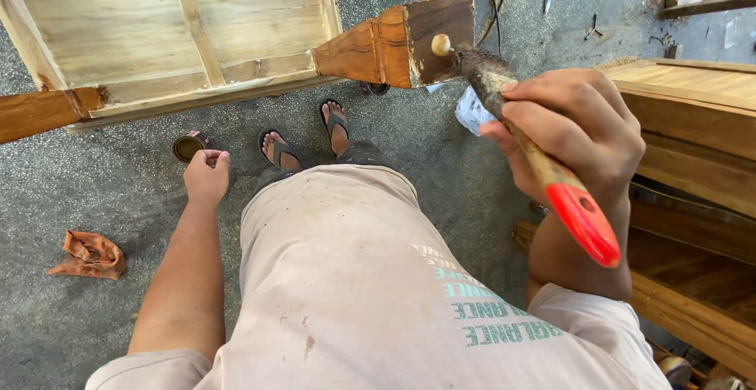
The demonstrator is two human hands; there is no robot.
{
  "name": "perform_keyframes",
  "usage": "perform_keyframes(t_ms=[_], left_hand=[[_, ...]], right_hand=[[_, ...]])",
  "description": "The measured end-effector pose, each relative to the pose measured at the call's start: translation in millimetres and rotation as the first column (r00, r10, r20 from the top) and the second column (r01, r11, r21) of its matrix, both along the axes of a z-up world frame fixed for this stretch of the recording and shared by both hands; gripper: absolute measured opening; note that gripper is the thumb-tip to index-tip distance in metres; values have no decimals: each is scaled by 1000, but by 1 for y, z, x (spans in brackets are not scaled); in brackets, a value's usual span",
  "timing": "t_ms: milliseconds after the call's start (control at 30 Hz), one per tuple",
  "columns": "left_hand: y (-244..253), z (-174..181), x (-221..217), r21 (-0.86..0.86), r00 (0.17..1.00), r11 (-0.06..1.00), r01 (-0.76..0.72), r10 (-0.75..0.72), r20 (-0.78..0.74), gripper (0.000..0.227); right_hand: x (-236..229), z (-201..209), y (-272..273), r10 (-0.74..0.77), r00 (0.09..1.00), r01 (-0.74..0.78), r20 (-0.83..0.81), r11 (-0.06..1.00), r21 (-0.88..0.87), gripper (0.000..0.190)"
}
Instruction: Applying wood stain to a wooden furniture piece using a paintbrush
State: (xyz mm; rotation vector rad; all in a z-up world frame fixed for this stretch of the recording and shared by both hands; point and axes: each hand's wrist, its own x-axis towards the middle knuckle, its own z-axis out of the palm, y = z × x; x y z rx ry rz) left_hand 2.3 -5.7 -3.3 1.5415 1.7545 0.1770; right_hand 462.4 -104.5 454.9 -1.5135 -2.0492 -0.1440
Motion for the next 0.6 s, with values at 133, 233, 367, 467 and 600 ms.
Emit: perform_keyframes(t_ms=[133, 233, 367, 467, 600], left_hand=[[-4, -9, -4, 10, 1000, 1000, 10, -10, 0, 22], [-1, -7, -5, 4, 1000, 1000, -4, 4, -9, 23], [0, -3, -3, -43, 1000, 999, -16, 16, -1, 23], [3, 0, 0, -10, 1000, 1000, -7, 7, -7, 24], [9, -2, 2, 55, 1000, 998, -12, 12, 5, 23]], right_hand=[[9, 0, 2, 111, 992, -115, -60, 992, -52, 16], [22, 7, 4, 111, 993, -113, -37, 992, -63, 16], [26, 17, 6, 165, 978, -185, -130, 970, -157, 18], [41, 11, 8, 96, 995, -92, 40, 992, -92, 11], [18, 18, 14, 152, 988, -151, 4, 983, -109, 14]])
